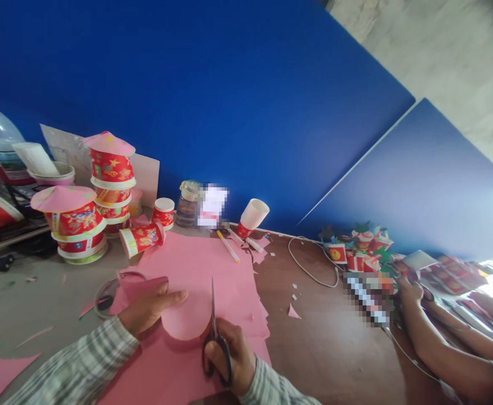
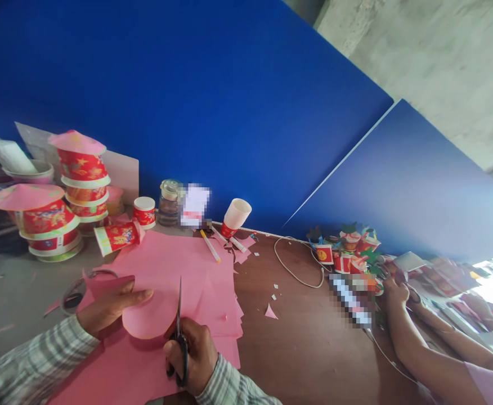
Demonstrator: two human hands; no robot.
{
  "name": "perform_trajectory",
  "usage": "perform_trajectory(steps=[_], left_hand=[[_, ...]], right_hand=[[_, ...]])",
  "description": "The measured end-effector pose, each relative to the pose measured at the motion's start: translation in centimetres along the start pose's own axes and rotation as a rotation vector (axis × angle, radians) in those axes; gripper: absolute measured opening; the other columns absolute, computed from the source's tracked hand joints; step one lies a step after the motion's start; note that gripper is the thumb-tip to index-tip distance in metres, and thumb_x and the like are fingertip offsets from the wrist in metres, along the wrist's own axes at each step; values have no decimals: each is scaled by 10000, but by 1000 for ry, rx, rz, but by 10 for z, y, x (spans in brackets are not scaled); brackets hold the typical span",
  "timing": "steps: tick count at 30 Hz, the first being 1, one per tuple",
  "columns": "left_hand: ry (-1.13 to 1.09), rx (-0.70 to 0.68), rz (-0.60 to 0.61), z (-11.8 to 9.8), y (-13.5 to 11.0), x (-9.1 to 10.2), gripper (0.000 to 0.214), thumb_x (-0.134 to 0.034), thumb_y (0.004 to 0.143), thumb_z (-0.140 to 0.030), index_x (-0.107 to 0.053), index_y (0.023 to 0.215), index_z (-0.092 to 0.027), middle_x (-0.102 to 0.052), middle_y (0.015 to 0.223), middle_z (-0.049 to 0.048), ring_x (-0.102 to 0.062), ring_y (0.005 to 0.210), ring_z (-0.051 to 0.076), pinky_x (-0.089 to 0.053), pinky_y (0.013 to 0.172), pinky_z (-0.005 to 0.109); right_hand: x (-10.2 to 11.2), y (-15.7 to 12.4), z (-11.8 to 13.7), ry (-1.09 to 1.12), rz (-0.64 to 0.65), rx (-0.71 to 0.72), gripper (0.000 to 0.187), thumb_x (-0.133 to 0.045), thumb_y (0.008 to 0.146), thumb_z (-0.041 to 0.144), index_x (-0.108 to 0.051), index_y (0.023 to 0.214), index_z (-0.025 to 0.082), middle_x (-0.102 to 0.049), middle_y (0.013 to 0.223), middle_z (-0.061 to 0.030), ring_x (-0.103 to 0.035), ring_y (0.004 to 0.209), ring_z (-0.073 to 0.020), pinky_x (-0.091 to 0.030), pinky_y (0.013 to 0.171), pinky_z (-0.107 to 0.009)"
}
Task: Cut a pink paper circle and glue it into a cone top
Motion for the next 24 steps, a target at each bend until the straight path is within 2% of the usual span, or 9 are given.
perform_trajectory(steps=[3, 6, 11, 13, 16, 24], left_hand=[[-44, -6, -38, 2, 0, 4, 256, -744, 369, -290, -600, 561, -200, -630, 488, -41, -559, 511, 170, -444, 468, 279], [-75, -16, -61, 2, 0, 7, 216, -744, 375, -264, -558, 474, -217, -585, 412, -77, -531, 436, 141, -417, 422, 253], [-72, -5, -90, 3, -1, 8, 248, -750, 353, -261, -567, 513, -212, -614, 462, -58, -552, 493, 170, -423, 455, 275], [-81, -31, -114, 1, -1, 10, 250, -754, 336, -245, -553, 482, -218, -581, 420, -72, -537, 467, 158, -411, 439, 265], [-82, -45, -107, -1, 0, 10, 259, -752, 334, -231, -500, 396, -231, -510, 351, -99, -486, 389, 126, -382, 403, 251], [-69, -35, -111, -1, -1, 9, 251, -749, 328, -246, -509, 398, -226, -521, 359, -89, -484, 388, 131, -379, 419, 267]], right_hand=[[0, 0, 0, -11, -5, -1, 300, -582, 746, 471, -552, 766, 173, -532, 500, 29, -496, 421, -101, -381, 423, -163], [1, 0, 1, -20, -11, -3, 299, -583, 744, 471, -549, 755, 174, -536, 499, 26, -494, 417, -100, -373, 417, -160], [1, 0, 0, -35, -9, 3, 281, -582, 751, 455, -550, 756, 175, -537, 503, 26, -501, 424, -99, -375, 421, -156], [1, -1, -1, -42, -14, 4, 271, -586, 752, 445, -551, 751, 176, -538, 503, 28, -502, 423, -96, -378, 421, -153], [2, -1, -4, -48, -27, -11, 263, -591, 749, 437, -551, 742, 177, -538, 496, 31, -500, 417, -92, -377, 414, -146], [0, 0, -4, -53, -30, -17, 254, -588, 746, 428, -544, 727, 179, -533, 485, 35, -494, 406, -90, -380, 405, -146]])
Point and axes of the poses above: each hand's wrist, its own y-axis towards the middle knuckle, its own x-axis out of the back of the hand, z = x × y, the point moved 8 cm from there along y, towards the middle knuckle
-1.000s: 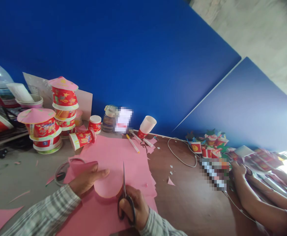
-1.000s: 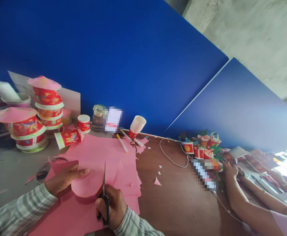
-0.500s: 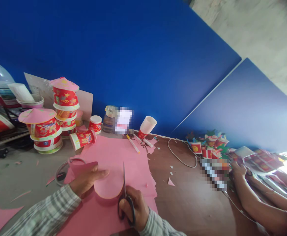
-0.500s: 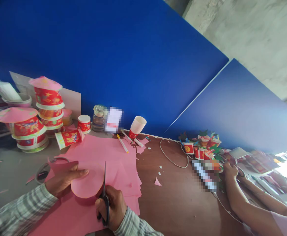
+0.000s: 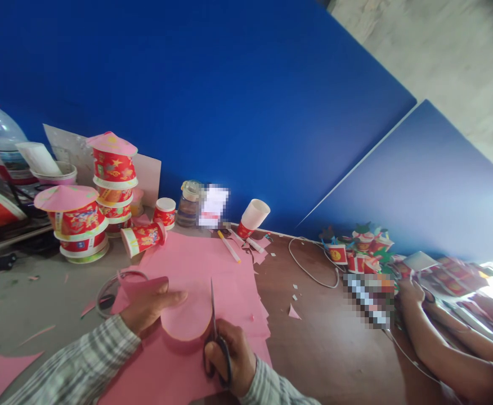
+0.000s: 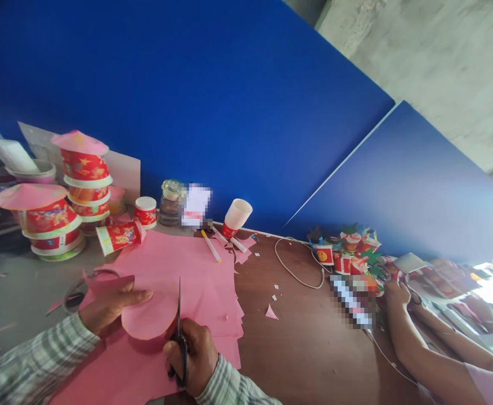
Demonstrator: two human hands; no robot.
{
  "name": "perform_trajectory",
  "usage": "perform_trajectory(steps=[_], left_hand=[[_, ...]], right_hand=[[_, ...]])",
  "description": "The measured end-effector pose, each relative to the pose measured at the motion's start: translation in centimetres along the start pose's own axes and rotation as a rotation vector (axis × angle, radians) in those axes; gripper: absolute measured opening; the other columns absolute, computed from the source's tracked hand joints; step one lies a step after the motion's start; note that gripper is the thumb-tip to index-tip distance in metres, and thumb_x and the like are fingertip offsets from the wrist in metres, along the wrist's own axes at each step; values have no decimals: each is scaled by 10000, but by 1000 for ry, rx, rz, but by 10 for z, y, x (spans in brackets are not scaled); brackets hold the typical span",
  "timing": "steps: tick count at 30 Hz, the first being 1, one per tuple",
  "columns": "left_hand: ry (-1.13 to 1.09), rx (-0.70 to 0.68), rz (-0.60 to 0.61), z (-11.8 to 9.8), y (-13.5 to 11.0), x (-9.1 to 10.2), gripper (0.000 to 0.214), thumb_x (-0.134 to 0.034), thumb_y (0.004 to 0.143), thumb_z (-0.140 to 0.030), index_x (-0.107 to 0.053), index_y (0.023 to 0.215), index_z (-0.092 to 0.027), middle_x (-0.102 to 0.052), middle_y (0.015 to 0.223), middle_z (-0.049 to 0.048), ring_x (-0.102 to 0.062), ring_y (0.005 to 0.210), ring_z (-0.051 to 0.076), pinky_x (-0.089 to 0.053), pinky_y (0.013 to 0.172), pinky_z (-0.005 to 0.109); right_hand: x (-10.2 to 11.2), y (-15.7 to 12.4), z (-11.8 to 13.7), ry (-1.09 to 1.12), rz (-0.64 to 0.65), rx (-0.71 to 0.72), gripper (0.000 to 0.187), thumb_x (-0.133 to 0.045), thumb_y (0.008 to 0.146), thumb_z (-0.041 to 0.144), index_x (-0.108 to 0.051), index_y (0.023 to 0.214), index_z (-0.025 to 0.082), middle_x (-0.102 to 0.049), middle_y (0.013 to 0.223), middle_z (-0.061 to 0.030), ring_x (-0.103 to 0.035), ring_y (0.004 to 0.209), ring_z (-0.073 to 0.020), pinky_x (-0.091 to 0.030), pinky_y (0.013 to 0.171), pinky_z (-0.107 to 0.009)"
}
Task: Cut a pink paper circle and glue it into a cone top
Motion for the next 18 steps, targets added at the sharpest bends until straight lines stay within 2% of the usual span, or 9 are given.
perform_trajectory(steps=[11, 18], left_hand=[[16, 106, -23, 4, -2, 0, 324, -756, 249, -272, -514, 454, -205, -587, 407, -50, -549, 457, 186, -427, 444, 300], [24, 110, 9, 0, -4, -6, 326, -747, 244, -276, -525, 470, -201, -590, 419, -48, -558, 456, 185, -453, 464, 313]], right_hand=[[0, 0, -2, -49, 7, 18, 220, -595, 746, 390, -539, 729, 178, -538, 488, 33, -499, 402, -93, -370, 403, -148], [2, 0, -7, -92, -6, 17, 211, -584, 750, 384, -553, 749, 174, -544, 489, 31, -499, 390, -97, -373, 395, -153]])
Point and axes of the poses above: each hand's wrist, its own y-axis towards the middle knuckle, its own x-axis out of the back of the hand, z = x × y, the point moved 8 cm from there along y, towards the middle knuckle
